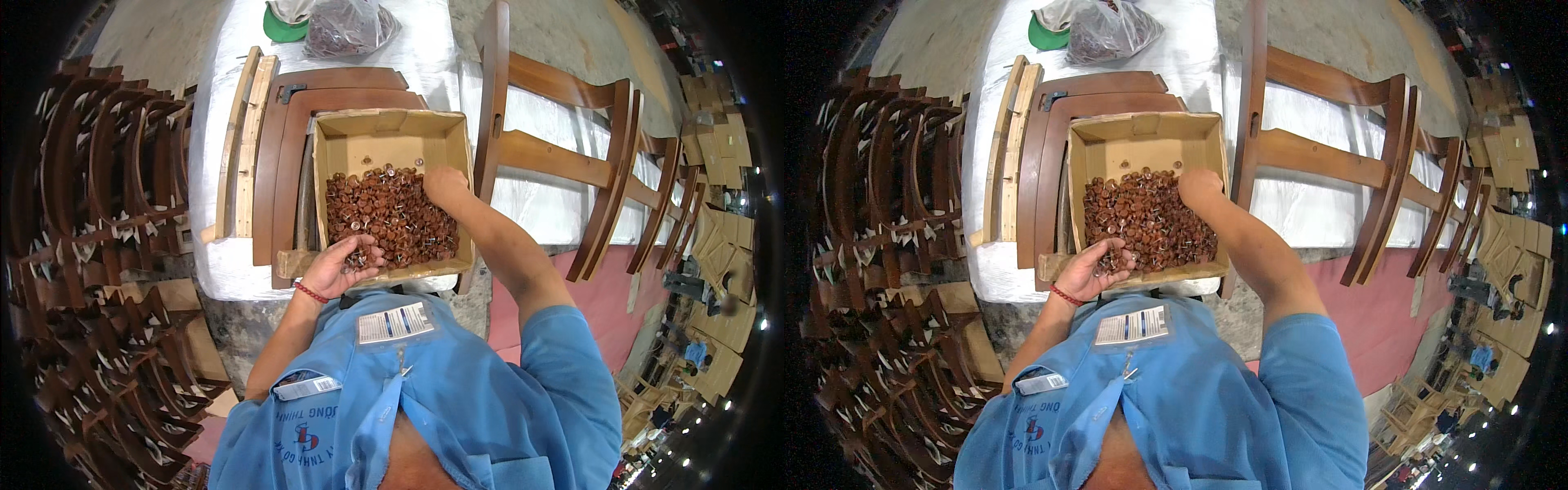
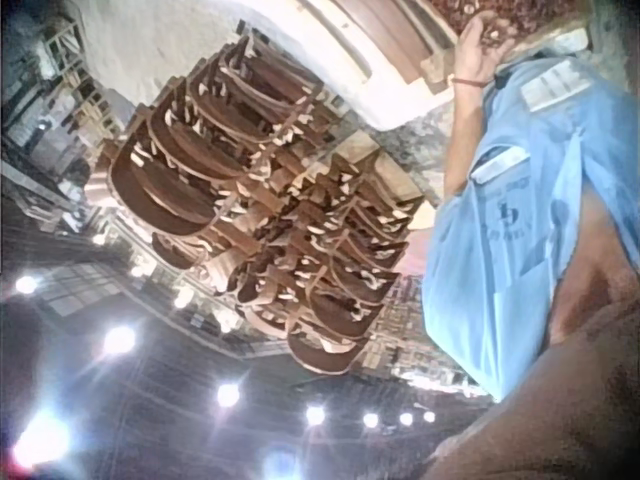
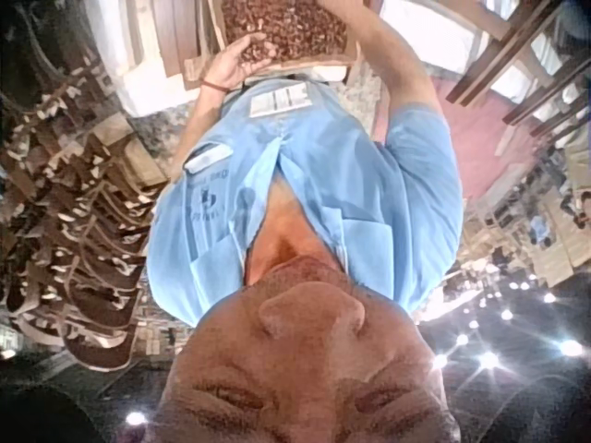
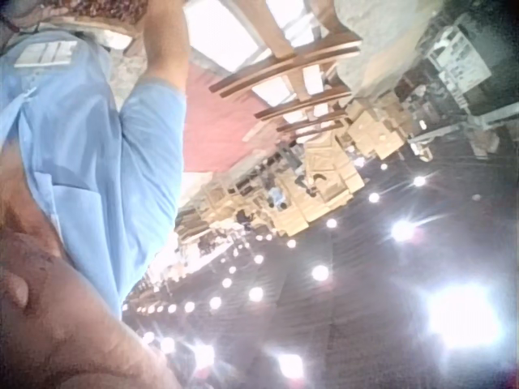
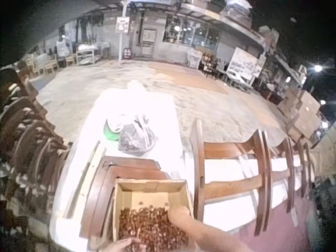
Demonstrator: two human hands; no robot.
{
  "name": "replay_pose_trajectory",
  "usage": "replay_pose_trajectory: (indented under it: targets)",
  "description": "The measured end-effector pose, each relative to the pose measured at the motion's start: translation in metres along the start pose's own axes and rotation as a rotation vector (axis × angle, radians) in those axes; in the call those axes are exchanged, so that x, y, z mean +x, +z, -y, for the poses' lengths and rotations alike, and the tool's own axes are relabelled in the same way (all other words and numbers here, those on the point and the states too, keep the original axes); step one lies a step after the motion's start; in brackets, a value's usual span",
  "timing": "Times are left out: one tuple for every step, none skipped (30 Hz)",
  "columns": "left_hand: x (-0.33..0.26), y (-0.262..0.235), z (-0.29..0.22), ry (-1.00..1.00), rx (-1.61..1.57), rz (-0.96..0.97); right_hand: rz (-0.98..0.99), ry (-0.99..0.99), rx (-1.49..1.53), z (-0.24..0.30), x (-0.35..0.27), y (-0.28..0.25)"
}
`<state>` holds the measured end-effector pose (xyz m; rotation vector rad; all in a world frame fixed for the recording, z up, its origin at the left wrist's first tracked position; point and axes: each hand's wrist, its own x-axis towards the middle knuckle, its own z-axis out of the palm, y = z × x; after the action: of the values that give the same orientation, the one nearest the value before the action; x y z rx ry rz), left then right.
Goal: The person opens a plastic bag containing small wooden furniture hardware and pours the contents into a cardboard box. They then repeatedly pick up handfuls of the hardware, sift through them, and place them back into the box.
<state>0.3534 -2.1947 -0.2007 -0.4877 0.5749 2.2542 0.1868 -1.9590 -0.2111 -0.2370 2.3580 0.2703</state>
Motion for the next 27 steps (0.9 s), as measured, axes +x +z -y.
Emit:
replay_pose_trajectory:
  targets:
    - [0.000, 0.000, 0.000, -0.003, 0.002, -0.008, 0.011, 0.009, -0.005, 0.000, -0.001, 0.002]
    - [0.000, 0.001, -0.001, -0.014, 0.003, -0.028, 0.018, 0.015, 0.002, 0.000, -0.001, 0.004]
    - [-0.001, 0.001, -0.002, -0.011, 0.009, -0.023, 0.011, 0.015, 0.020, -0.001, -0.002, 0.006]
    - [-0.001, 0.001, -0.003, -0.015, 0.015, -0.029, 0.015, 0.017, 0.044, -0.002, -0.001, 0.007]
    - [-0.001, 0.002, -0.004, -0.022, 0.019, -0.044, 0.047, -0.027, 0.008, -0.005, 0.000, 0.008]
    - [-0.001, 0.002, -0.004, -0.020, 0.020, -0.032, 0.091, -0.071, -0.023, -0.007, 0.002, 0.008]
    - [-0.001, 0.002, -0.005, -0.019, 0.020, -0.029, 0.129, -0.101, -0.063, -0.008, 0.004, 0.007]
    - [-0.001, 0.002, -0.005, -0.019, 0.019, -0.025, 0.134, -0.117, -0.038, -0.009, 0.005, 0.006]
    - [-0.001, 0.002, -0.005, -0.018, 0.019, -0.023, 0.136, -0.120, -0.022, -0.009, 0.006, 0.004]
    - [-0.001, 0.002, -0.005, -0.017, 0.018, -0.021, 0.138, -0.123, -0.006, -0.009, 0.006, 0.003]
    - [-0.001, 0.002, -0.005, -0.020, 0.013, -0.020, 0.124, -0.114, 0.020, -0.009, 0.005, 0.001]
    - [-0.001, 0.002, -0.005, -0.018, 0.009, -0.013, 0.109, -0.106, 0.046, -0.009, 0.003, 0.000]
    - [-0.001, 0.002, -0.005, -0.019, 0.001, -0.007, 0.096, -0.094, 0.067, -0.009, 0.001, -0.002]
    - [0.000, 0.002, -0.005, -0.025, -0.008, -0.018, 0.043, -0.046, 0.144, -0.009, 0.000, -0.003]
    - [0.000, 0.002, -0.005, -0.020, -0.008, -0.006, -0.007, 0.004, 0.215, -0.009, -0.002, -0.005]
    - [-0.001, 0.002, -0.004, -0.020, -0.009, -0.010, -0.080, 0.039, 0.289, -0.009, -0.003, -0.005]
    - [-0.001, 0.002, -0.004, -0.022, -0.009, -0.014, -0.121, 0.024, 0.337, -0.009, -0.003, -0.006]
    - [-0.001, 0.002, -0.004, -0.019, -0.007, -0.013, -0.185, -0.006, 0.390, -0.008, -0.003, -0.005]
    - [-0.001, 0.002, -0.004, -0.016, -0.004, -0.013, -0.238, -0.020, 0.446, -0.006, -0.002, -0.004]
    - [-0.002, 0.003, -0.004, -0.017, -0.003, -0.017, -0.243, -0.087, 0.477, -0.004, -0.001, -0.003]
    - [-0.002, 0.003, -0.005, -0.017, 0.000, -0.022, -0.237, -0.138, 0.509, -0.001, 0.000, -0.001]
    - [-0.002, 0.004, -0.005, -0.021, -0.001, -0.030, -0.230, -0.189, 0.541, 0.003, 0.002, 0.000]
    - [-0.002, 0.004, -0.005, -0.031, -0.005, -0.048, -0.243, -0.211, 0.549, 0.007, 0.004, 0.002]
    - [-0.002, 0.005, -0.005, -0.024, 0.000, -0.038, -0.255, -0.234, 0.557, 0.012, 0.006, 0.004]
    - [-0.002, 0.005, -0.005, -0.023, 0.002, -0.038, -0.260, -0.253, 0.566, 0.016, 0.008, 0.005]
    - [-0.002, 0.005, -0.005, -0.025, 0.002, -0.047, -0.257, -0.222, 0.585, 0.018, 0.010, 0.005]
    - [-0.003, 0.006, -0.005, -0.020, 0.008, -0.042, -0.247, -0.186, 0.604, 0.018, 0.012, 0.005]
